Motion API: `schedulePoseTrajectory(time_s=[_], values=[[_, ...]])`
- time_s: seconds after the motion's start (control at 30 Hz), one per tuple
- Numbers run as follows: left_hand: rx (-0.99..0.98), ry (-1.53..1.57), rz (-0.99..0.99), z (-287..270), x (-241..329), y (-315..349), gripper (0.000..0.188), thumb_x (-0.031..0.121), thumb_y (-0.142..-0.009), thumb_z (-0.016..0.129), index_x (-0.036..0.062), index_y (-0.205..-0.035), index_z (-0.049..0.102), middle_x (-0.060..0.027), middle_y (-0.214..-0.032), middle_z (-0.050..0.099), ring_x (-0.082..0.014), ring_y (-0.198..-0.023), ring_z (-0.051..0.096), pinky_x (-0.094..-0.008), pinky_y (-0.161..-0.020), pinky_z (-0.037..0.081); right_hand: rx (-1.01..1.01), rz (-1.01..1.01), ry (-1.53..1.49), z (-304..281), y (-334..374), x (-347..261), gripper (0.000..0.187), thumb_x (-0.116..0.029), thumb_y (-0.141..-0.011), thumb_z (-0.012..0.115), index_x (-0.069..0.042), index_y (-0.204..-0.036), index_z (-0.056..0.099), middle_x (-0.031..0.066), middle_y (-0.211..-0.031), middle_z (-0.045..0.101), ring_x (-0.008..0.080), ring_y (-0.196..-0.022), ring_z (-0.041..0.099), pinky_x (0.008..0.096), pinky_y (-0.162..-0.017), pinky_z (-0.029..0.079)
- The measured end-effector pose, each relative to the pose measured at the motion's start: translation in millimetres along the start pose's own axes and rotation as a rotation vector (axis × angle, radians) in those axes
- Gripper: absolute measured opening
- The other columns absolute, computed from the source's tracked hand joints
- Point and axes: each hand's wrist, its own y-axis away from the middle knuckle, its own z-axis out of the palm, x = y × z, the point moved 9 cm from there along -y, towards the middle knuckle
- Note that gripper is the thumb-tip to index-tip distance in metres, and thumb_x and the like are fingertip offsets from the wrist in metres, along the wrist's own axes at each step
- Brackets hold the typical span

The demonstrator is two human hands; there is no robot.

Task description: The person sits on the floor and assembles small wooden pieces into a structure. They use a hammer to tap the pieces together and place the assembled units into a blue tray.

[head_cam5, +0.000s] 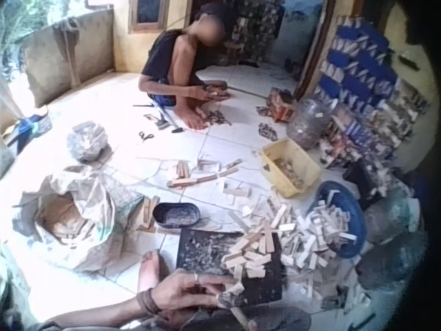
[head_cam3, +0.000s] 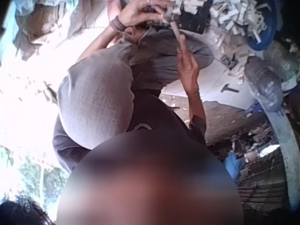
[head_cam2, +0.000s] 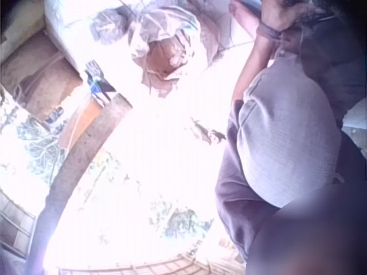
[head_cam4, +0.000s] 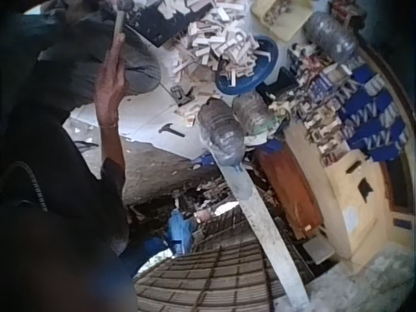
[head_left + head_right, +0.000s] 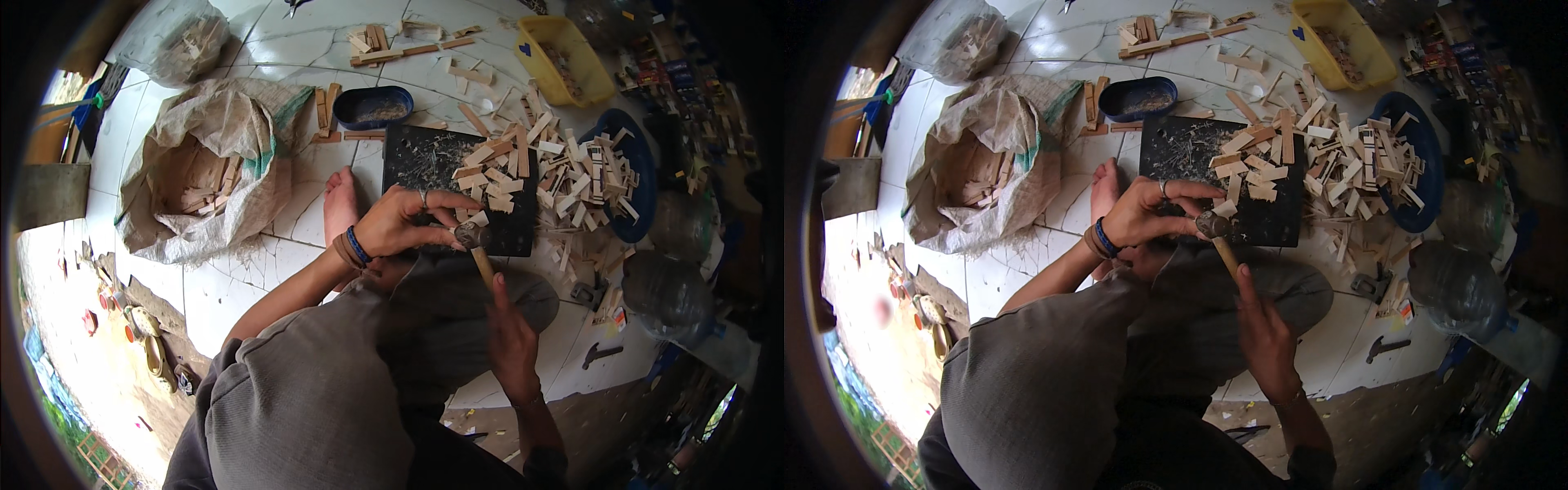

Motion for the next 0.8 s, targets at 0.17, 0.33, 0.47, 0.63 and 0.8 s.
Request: schedulePoseTrajectory(time_s=[0.17,0.33,0.47,0.63,0.8], values=[[-0.006,0.010,-0.028,1,3,1,0.056,0.011,-0.091,0.081,0.0035,-0.143,0.062,-0.0091,-0.099,0.081,-0.0108,-0.095,0.075,-0.0271,-0.083,0.057,0.343,-0.064,-0.068,-28,9,-3,0.066,0.003,-0.096,0.068,-0.007,-0.157,0.047,0.0186,-0.093,0.070,0.0338,-0.072,0.070,0.0438,-0.066,0.056],[-0.026,0.040,-0.072,0,1,2,0.056,0.010,-0.092,0.081,0.0027,-0.143,0.061,-0.0107,-0.099,0.081,-0.0113,-0.095,0.075,-0.0278,-0.083,0.058,-0.020,-0.019,-0.006,2,5,5,0.059,0.004,-0.097,0.063,0.006,-0.153,0.045,0.0224,-0.098,0.072,0.0344,-0.072,0.071,0.0431,-0.065,0.057],[-0.023,0.032,-0.141,2,-5,3,0.058,0.009,-0.090,0.082,0.0014,-0.143,0.059,-0.0116,-0.099,0.081,-0.0117,-0.097,0.075,-0.0282,-0.084,0.057,0.270,-0.122,-0.052,-28,13,-6,0.061,0.003,-0.097,0.064,0.005,-0.155,0.043,0.0254,-0.100,0.072,0.0343,-0.073,0.072,0.0429,-0.064,0.057],[-0.013,0.032,-0.201,0,-10,4,0.058,0.008,-0.089,0.083,0.0000,-0.140,0.059,-0.0123,-0.098,0.081,-0.0140,-0.099,0.075,-0.0287,-0.088,0.057,0.230,-0.117,-0.061,-18,7,-8,0.065,0.004,-0.097,0.067,-0.002,-0.157,0.044,0.0235,-0.104,0.072,0.0328,-0.076,0.073,0.0394,-0.068,0.059],[-0.036,-0.035,-0.188,-1,-10,5,0.056,0.009,-0.090,0.083,-0.0007,-0.139,0.058,-0.0118,-0.102,0.081,-0.0145,-0.103,0.075,-0.0285,-0.089,0.057,0.313,-0.062,-0.117,-24,5,-7,0.069,0.005,-0.093,0.071,-0.013,-0.157,0.049,0.0179,-0.100,0.071,0.0292,-0.081,0.073,0.0427,-0.067,0.057]])
